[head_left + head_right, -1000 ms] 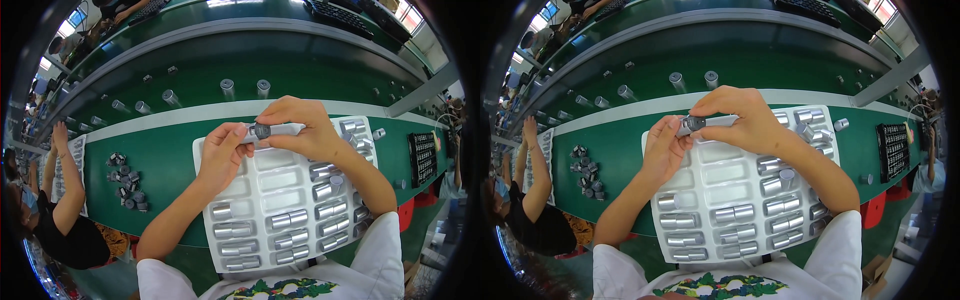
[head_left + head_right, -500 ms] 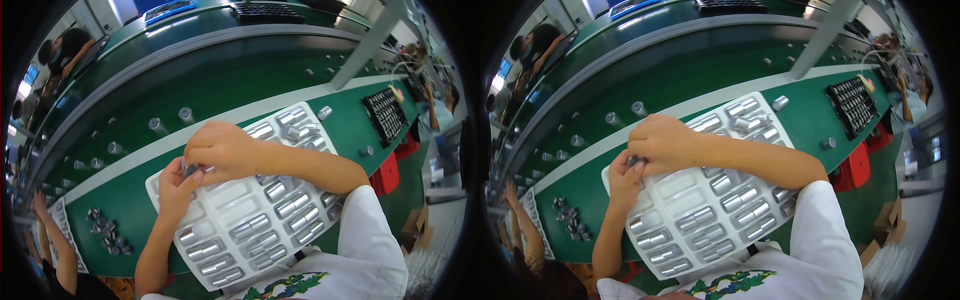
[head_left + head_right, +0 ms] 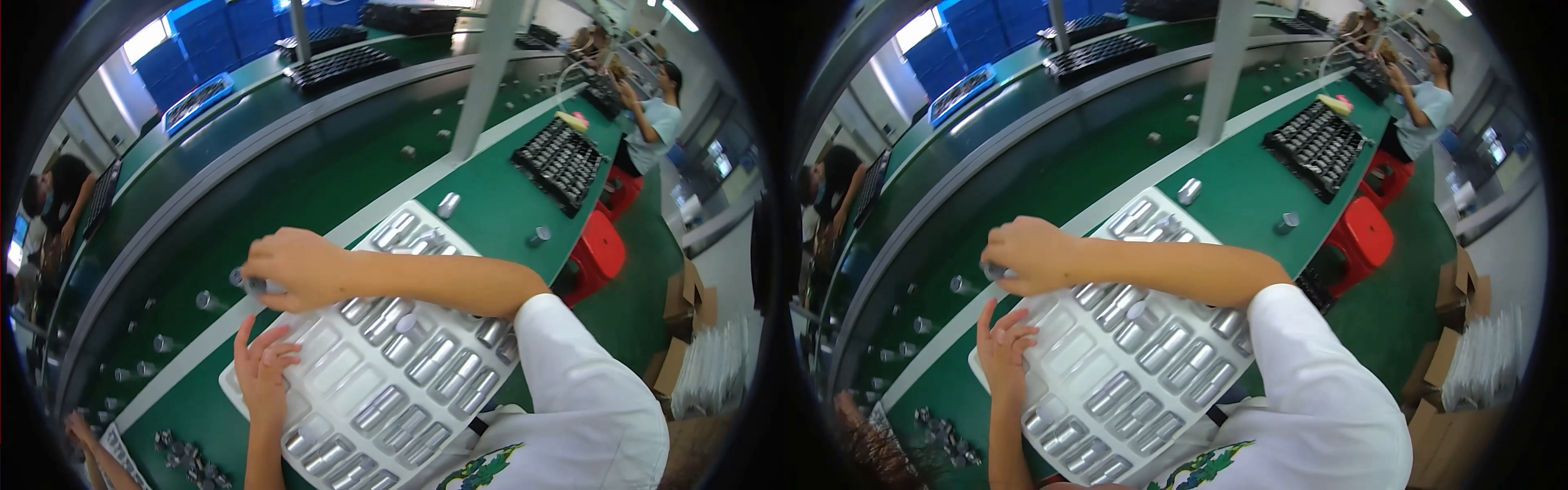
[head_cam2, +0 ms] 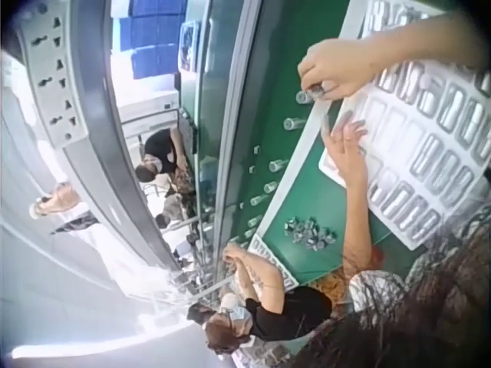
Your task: The person assembles small metal components by hand, taking them from a conveyor belt and organizing them into a plastic tray.
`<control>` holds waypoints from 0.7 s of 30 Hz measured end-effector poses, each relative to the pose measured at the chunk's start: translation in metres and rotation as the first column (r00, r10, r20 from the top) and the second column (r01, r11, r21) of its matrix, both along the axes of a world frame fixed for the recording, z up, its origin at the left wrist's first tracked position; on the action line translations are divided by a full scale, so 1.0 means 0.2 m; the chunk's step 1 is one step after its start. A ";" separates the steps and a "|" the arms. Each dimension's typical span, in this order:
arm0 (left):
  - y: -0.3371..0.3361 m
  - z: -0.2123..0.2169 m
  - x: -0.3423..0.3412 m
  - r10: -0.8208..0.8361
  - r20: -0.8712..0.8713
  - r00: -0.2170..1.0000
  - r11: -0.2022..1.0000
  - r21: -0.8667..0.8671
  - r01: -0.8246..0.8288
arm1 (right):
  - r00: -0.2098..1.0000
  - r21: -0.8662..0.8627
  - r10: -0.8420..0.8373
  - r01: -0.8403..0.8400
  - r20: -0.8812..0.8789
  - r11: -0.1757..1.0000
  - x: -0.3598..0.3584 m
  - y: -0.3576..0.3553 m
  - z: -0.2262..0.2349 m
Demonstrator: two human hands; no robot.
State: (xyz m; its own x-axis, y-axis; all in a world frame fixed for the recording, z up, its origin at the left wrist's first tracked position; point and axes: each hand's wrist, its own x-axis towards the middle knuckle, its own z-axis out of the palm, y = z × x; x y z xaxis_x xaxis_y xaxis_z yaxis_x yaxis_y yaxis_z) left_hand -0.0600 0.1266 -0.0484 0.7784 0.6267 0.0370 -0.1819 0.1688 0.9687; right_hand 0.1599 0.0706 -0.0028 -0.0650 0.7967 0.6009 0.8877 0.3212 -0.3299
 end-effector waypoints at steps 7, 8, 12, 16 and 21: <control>-0.01 -0.02 0.01 -0.009 -0.143 0.990 0.991 0.128 0.028 | 0.861 -0.397 -0.504 0.485 0.063 0.779 0.38 0.10 -0.14; -0.02 -0.02 0.01 -0.011 -0.133 0.991 0.988 0.153 0.032 | 0.852 -0.464 -0.515 0.495 0.092 0.735 0.37 0.12 -0.17; -0.04 0.02 0.02 -0.008 -0.174 0.985 0.984 0.173 0.038 | 0.875 -0.499 -0.483 0.438 0.044 0.748 0.33 0.12 -0.17; -0.02 0.01 0.00 -0.008 -0.178 0.984 0.986 0.162 0.037 | 0.817 -0.506 -0.565 0.536 0.111 0.675 0.37 0.04 -0.01; -0.03 0.02 -0.02 -0.020 -0.157 0.987 0.984 0.174 0.047 | 0.422 -0.314 -0.821 0.896 0.384 0.314 0.66 -0.11 0.08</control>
